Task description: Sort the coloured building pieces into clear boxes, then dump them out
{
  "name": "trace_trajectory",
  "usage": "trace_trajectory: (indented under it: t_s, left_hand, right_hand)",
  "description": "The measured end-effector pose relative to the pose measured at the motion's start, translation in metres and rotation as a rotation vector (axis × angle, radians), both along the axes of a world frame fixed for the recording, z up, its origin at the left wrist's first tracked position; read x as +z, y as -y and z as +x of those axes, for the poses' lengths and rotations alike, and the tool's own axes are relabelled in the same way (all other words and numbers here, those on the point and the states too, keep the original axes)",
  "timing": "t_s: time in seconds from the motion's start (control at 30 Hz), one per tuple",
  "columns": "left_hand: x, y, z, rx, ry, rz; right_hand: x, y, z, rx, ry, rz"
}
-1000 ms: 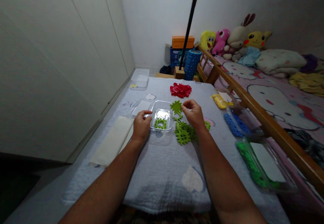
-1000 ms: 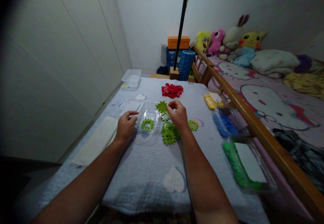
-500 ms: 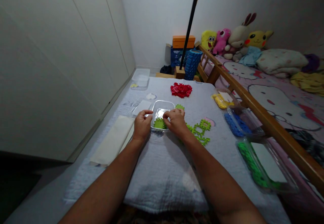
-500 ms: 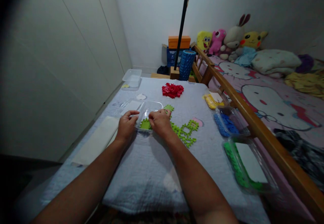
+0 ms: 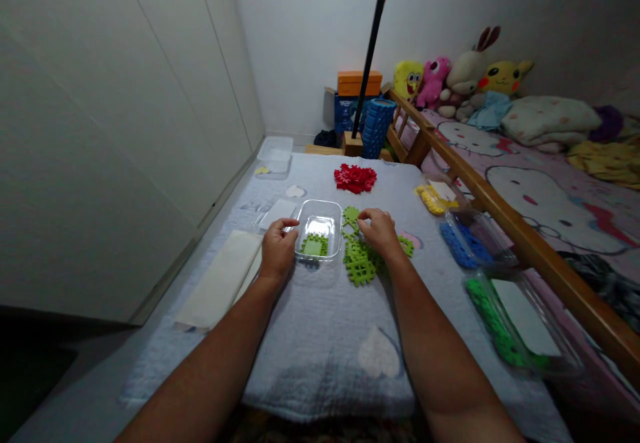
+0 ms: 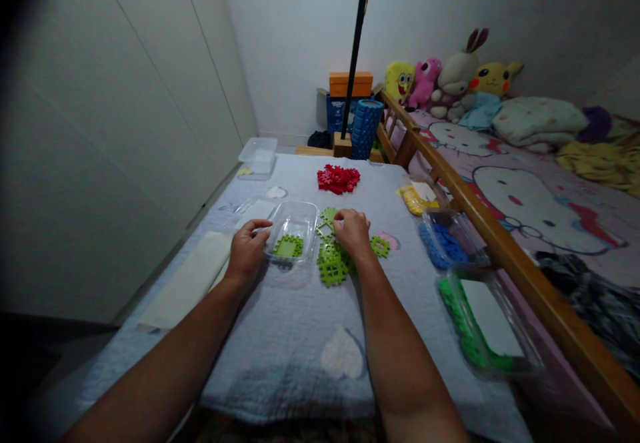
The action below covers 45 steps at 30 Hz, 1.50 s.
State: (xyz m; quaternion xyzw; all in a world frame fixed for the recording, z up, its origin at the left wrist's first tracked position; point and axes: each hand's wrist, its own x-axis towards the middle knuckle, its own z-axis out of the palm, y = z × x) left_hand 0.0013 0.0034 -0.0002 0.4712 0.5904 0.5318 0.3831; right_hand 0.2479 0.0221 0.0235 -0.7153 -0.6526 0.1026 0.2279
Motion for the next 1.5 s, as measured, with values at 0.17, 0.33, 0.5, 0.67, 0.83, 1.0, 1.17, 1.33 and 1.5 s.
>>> trace_trajectory:
  t_s: [0.17,0.33,0.5,0.67,0.83,1.0,1.17,1.33,1.5]
  left_hand:
    - [0.002,0.001,0.001,-0.003,0.013,-0.02]
    - [0.005,0.002,0.001,-0.001,0.018,-0.023]
    - [0.002,0.001,0.001,0.0,0.028,-0.019]
    - [0.002,0.002,0.001,-0.003,0.009,-0.009]
    - [0.001,0.001,0.0,0.0,-0.001,-0.013]
    - [0.0,0.0,0.0,-0.002,0.001,-0.007]
    - [-0.002,-0.001,-0.001,-0.002,-0.001,-0.004]
    - [-0.002,-0.001,-0.001,-0.004,0.018,-0.009]
    - [-0.003,-0.002,-0.001,-0.006,0.005,-0.007]
  right_hand:
    - [-0.007,0.0,-0.001,-0.023,0.14,-0.148]
    - [-0.008,0.001,-0.007,-0.035,0.191,-0.21]
    - [-0.009,-0.001,-0.006,-0.055,0.153,-0.241]
    - [-0.006,-0.001,-0.01,-0.057,0.132,-0.276]
    - [-0.004,0.002,-0.017,-0.07,0.178,-0.27]
    - [-0.006,0.001,-0.017,-0.095,0.212,-0.3]
    - [-0.007,0.001,-0.012,-0.135,0.183,-0.283]
    - [-0.004,0.0,-0.007,-0.199,0.053,-0.133]
    - [0.007,0.001,-0.011,-0.13,-0.199,0.183]
